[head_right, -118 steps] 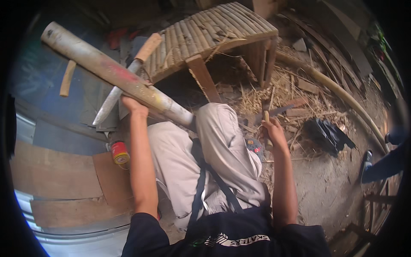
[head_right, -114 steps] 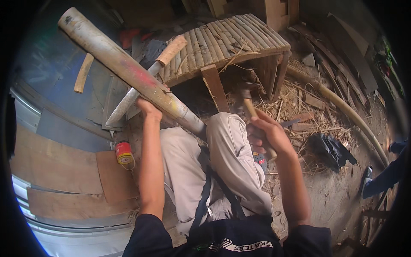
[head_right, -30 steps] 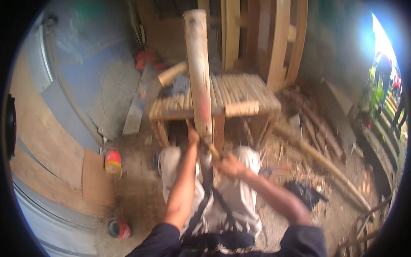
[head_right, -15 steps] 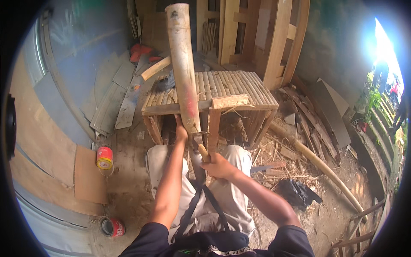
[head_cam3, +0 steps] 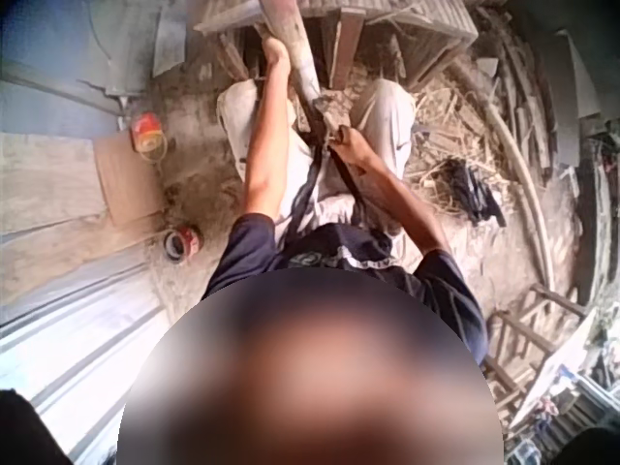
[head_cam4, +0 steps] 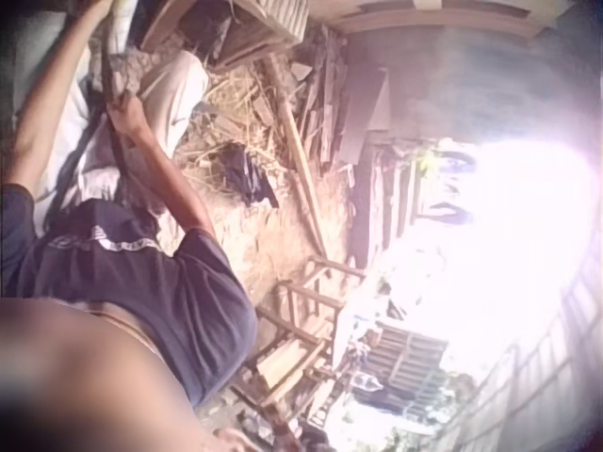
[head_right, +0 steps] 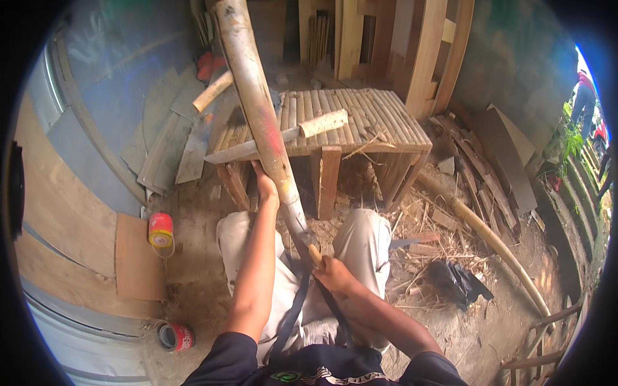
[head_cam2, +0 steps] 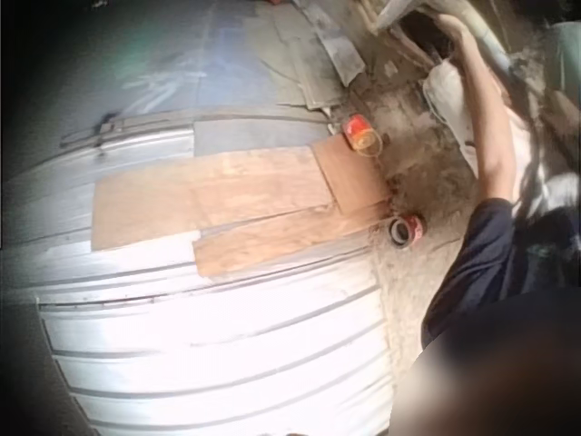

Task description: The person uses a machete to split a long bamboo pole lengthwise. They first make an initial cut, then use a wooden wedge and the machete to drive the split further. Finally, they use a knife to separate the two halves of the bamboo pole.

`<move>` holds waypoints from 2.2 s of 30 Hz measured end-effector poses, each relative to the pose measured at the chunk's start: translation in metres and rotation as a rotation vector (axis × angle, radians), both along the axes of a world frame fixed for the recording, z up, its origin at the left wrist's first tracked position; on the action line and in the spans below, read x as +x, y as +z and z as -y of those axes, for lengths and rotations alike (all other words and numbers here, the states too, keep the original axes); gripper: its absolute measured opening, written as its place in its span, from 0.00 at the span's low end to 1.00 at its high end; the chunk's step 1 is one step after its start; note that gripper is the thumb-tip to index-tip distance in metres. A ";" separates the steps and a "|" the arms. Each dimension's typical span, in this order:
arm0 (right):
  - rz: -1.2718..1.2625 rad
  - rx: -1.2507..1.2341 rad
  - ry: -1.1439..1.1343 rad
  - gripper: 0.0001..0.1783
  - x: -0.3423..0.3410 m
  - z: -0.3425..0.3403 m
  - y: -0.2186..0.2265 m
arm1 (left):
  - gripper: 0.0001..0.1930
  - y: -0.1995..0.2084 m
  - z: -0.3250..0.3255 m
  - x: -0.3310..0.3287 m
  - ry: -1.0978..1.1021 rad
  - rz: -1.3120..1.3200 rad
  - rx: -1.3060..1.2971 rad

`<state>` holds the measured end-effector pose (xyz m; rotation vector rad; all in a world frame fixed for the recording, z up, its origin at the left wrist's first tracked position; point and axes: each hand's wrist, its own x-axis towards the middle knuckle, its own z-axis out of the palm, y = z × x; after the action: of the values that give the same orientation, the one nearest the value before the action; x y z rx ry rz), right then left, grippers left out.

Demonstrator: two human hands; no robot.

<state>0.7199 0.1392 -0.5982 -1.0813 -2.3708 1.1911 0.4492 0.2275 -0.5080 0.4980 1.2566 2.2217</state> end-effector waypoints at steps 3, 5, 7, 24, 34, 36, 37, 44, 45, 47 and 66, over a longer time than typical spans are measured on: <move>-0.109 -0.155 -0.020 0.20 0.008 -0.002 0.026 | 0.45 0.004 0.011 0.002 -0.001 0.058 -0.038; -0.101 -0.243 -0.041 0.19 0.009 -0.004 0.050 | 0.44 0.009 0.019 0.004 -0.036 0.047 -0.019; -0.090 -0.113 -0.023 0.19 0.011 -0.005 0.070 | 0.43 0.013 0.023 0.005 -0.076 0.054 0.010; 0.308 -0.394 -0.018 0.18 -0.015 -0.016 0.015 | 0.39 -0.004 0.020 -0.004 -0.079 0.101 0.014; 0.160 -0.401 -0.097 0.24 -0.023 -0.018 0.009 | 0.38 0.000 0.026 0.004 -0.089 0.036 0.068; 0.171 -0.379 -0.132 0.24 -0.026 -0.017 0.004 | 0.38 0.001 0.030 0.007 -0.073 0.042 0.076; 0.150 -0.282 -0.135 0.24 -0.027 -0.016 0.003 | 0.38 0.002 0.031 0.008 -0.064 0.044 0.082; -0.204 0.384 -0.274 0.23 -0.015 -0.012 0.012 | 0.38 0.004 0.035 0.008 -0.040 0.047 0.057; -0.216 0.302 -0.280 0.24 -0.016 -0.011 0.015 | 0.38 0.004 0.035 0.008 -0.032 0.041 0.055; -0.283 0.251 -0.259 0.24 -0.021 -0.011 0.018 | 0.38 0.004 0.035 0.008 -0.054 0.046 0.082; -0.422 -0.518 -0.236 0.24 -0.021 -0.057 0.072 | 0.40 0.009 0.034 0.013 0.026 0.023 0.098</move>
<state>0.6990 0.1959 -0.5260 -1.0751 -1.6121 1.7837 0.4620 0.1939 -0.4993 0.4943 1.1527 2.3131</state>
